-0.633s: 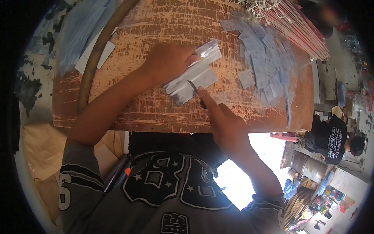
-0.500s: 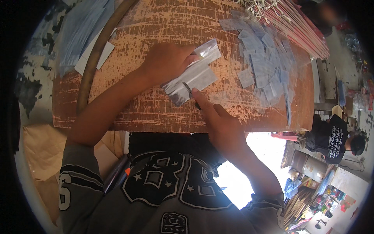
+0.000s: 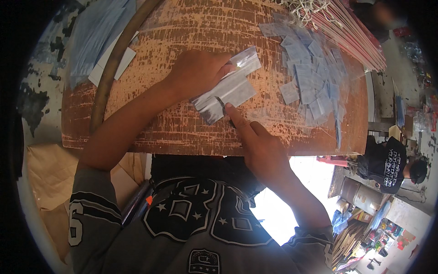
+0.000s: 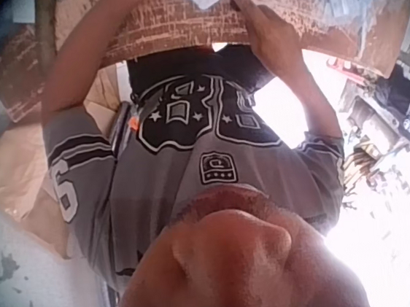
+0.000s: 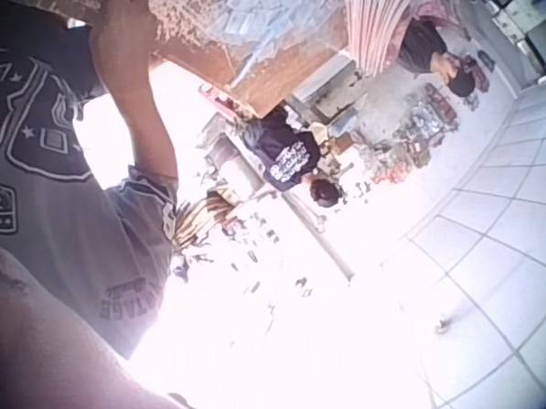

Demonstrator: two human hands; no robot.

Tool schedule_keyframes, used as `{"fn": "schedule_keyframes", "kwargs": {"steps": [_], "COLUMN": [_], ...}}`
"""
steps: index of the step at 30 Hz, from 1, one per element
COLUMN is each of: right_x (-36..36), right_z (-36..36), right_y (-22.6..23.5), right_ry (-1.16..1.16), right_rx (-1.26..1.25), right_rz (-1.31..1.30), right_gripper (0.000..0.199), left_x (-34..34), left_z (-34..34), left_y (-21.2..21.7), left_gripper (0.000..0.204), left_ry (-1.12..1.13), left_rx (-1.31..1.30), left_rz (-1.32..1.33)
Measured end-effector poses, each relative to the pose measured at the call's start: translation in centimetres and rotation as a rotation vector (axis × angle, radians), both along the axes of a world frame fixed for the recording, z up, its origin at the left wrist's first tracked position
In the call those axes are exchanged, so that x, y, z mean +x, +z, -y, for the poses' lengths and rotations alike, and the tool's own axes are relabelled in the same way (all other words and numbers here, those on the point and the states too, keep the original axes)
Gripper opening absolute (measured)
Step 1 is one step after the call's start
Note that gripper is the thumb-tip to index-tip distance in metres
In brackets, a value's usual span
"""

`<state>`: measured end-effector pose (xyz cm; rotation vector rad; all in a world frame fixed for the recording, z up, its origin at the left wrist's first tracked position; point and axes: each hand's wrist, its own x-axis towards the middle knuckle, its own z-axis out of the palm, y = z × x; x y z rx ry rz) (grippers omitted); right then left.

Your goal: The person uses a red utility knife to cut small rectangular pieces of white paper on a wooden table. They repeatedly align the paper, cut it, and stack the resulting pieces. The person also uses a wooden ruler to guide the cuts and ensure straight edges.

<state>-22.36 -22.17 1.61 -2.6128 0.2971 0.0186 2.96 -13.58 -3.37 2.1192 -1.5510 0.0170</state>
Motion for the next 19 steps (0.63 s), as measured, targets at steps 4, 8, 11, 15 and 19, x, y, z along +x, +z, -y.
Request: {"fn": "schedule_keyframes", "kwargs": {"steps": [4,8,11,15,19], "right_x": [0.6,0.9,0.6,0.3,-0.5], "right_z": [0.3,0.2,0.2,0.1,0.4], "right_y": [1.0,2.2,1.8,1.6,0.6], "right_ry": [0.034,0.027,0.030,0.031,0.044], "right_rx": [-0.092,-0.067,-0.076,-0.082,-0.080], "right_rz": [-0.088,-0.149,-0.108,-0.125,-0.083], "right_gripper": [0.074,0.067,0.067,0.073,0.086], "left_x": [0.2,0.1,0.1,0.1,0.3], "left_z": [0.1,0.0,0.0,0.0,0.1], "left_y": [-0.5,0.2,0.3,-0.1,0.0], "left_gripper": [0.027,0.030,0.030,0.031,0.033], "left_ry": [-0.002,-0.019,-0.032,-0.012,-0.024], "left_rx": [-0.026,0.012,0.007,-0.011,0.056], "left_rz": [0.020,0.021,0.011,0.050,0.036]}}
